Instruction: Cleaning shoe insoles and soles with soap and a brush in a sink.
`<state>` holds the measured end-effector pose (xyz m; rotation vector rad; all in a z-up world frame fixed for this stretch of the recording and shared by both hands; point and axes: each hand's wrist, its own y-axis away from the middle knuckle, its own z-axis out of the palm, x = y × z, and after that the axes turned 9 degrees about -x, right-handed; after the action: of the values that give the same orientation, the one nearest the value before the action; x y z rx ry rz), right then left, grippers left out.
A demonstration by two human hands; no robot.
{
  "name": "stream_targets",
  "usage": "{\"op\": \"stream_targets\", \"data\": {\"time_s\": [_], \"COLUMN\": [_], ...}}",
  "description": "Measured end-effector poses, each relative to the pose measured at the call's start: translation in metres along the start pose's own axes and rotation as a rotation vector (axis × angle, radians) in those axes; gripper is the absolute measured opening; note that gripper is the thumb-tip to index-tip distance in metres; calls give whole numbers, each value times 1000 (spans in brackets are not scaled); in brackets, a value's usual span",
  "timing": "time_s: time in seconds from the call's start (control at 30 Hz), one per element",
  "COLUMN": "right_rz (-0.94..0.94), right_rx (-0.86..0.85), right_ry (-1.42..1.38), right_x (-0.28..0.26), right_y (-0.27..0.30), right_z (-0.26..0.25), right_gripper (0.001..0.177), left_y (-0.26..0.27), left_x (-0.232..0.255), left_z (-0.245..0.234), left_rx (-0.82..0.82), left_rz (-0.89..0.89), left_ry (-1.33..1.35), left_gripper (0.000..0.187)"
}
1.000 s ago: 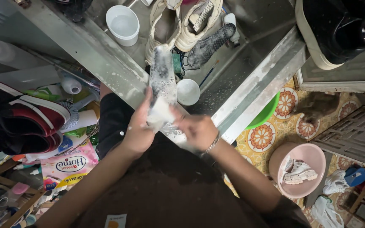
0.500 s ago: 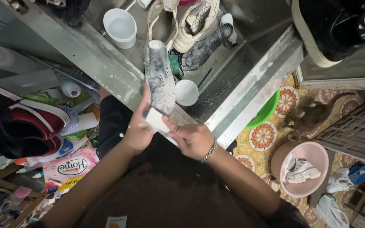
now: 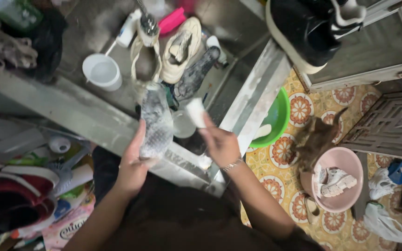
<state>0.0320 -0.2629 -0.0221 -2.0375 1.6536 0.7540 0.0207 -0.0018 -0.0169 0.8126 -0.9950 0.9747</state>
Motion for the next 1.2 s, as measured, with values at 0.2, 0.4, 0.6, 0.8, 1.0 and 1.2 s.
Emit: {"op": "stream_targets", "data": {"time_s": [0.2, 0.4, 0.6, 0.8, 1.0, 1.2], "right_rz": [139, 143, -38, -66, 43, 29], "right_rx": [319, 361, 378, 376, 392, 428], "right_ry": [-349, -348, -350, -362, -316, -232], "right_x": [53, 75, 58, 65, 61, 59], "right_y": [30, 41, 30, 30, 23, 11], "right_z": [-25, -13, -22, -22, -28, -30], "right_gripper": [46, 51, 51, 52, 53, 51], "left_y": [-76, -205, -282, -315, -288, -196], "left_x": [-2, -41, -130, -132, -83, -21], "left_z": [20, 35, -6, -30, -18, -45], "left_rx": [-128, -262, -56, -239, -221, 133], "left_rz": [-63, -198, -145, -350, -197, -281], "left_ry": [-120, -337, -1249, -1655, -1566, -882], "left_gripper": [87, 107, 89, 24, 20, 32]}}
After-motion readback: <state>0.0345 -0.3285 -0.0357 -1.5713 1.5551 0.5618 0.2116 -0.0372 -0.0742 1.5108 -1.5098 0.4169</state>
